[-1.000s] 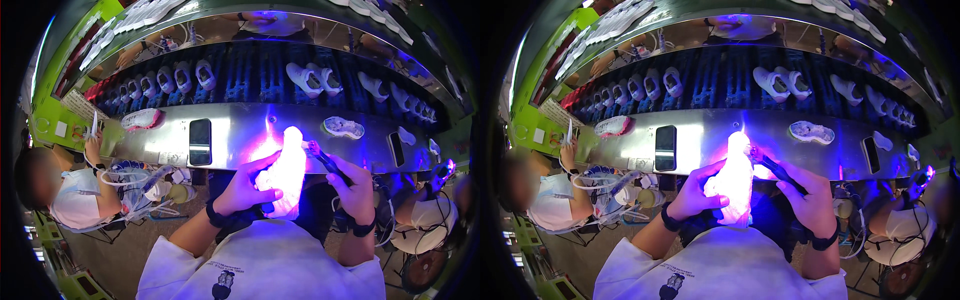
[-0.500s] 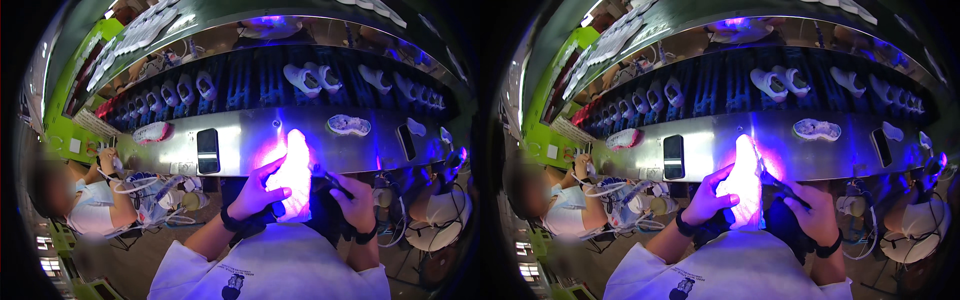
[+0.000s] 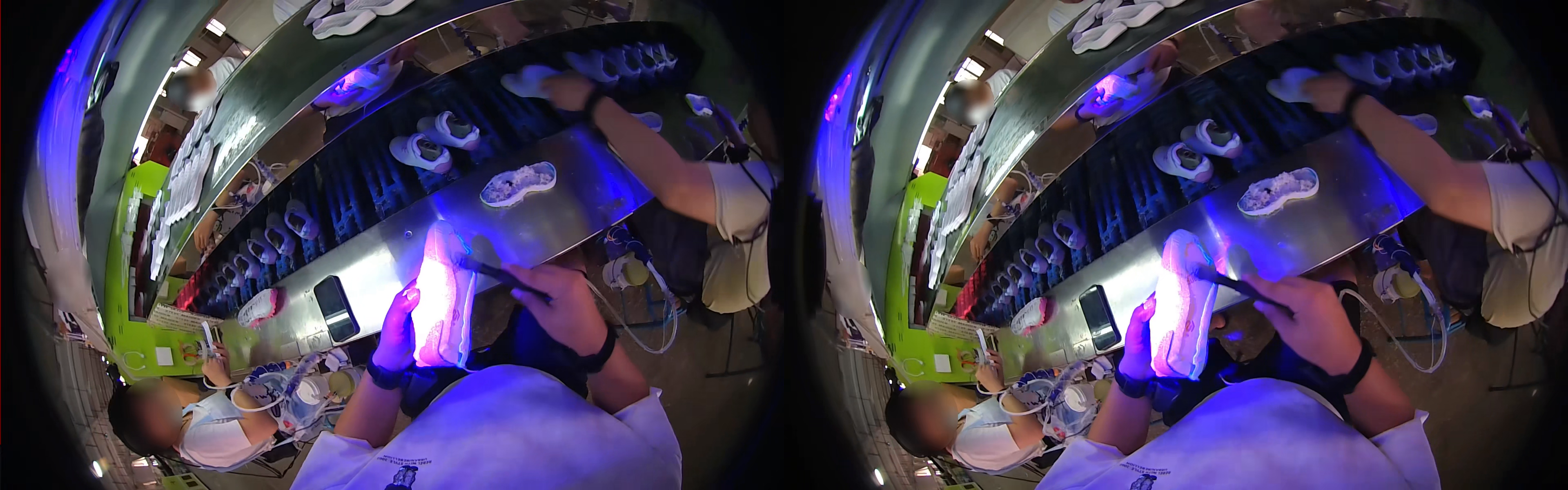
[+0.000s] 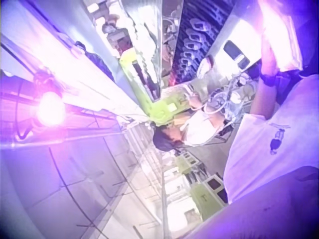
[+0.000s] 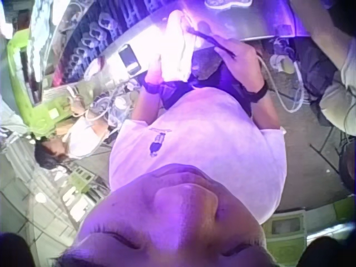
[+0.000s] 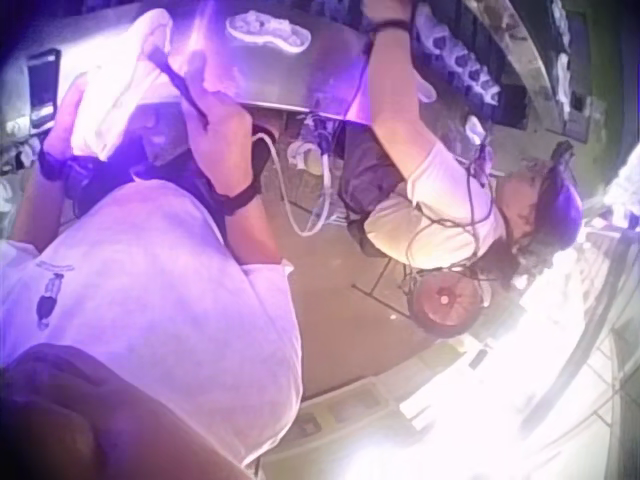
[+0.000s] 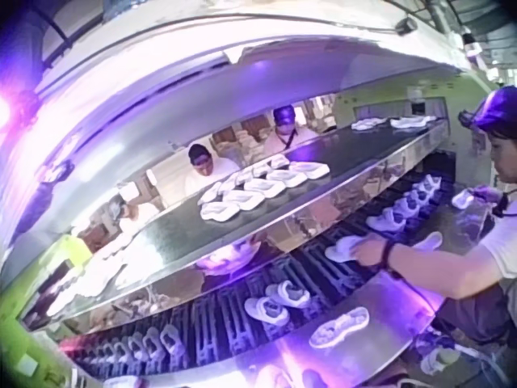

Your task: The recorder uses a brush to apply glue to the edges of shoe uppers on a manufacturing conveyor line.

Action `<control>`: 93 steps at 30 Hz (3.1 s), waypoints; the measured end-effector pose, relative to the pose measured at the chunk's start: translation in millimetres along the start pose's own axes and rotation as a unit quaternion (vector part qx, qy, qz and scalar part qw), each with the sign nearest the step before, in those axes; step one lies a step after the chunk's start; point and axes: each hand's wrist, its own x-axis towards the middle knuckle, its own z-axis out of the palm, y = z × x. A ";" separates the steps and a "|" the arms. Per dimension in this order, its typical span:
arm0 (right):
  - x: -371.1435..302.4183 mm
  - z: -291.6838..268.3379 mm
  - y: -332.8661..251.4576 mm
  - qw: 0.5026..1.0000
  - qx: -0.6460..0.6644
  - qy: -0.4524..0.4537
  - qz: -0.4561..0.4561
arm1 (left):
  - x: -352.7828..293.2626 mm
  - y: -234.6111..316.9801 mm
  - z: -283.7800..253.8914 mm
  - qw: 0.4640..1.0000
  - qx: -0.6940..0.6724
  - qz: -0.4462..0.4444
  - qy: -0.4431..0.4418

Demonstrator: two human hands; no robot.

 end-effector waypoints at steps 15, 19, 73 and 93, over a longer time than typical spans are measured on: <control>0.7 -10.4 9.2 0.996 -0.064 0.069 -0.003 | 27.9 -0.8 33.1 0.992 0.102 0.077 -0.022; -10.1 21.1 3.1 0.999 -0.045 -0.010 -0.009 | 34.7 23.5 11.6 0.988 0.096 0.122 0.000; 3.1 -32.9 108.1 0.974 0.089 0.057 0.201 | 299.4 175.2 -55.5 0.437 0.865 0.187 0.163; 5.0 -39.6 118.9 0.964 0.098 0.052 0.243 | 251.1 231.1 -117.6 0.242 0.952 0.162 0.093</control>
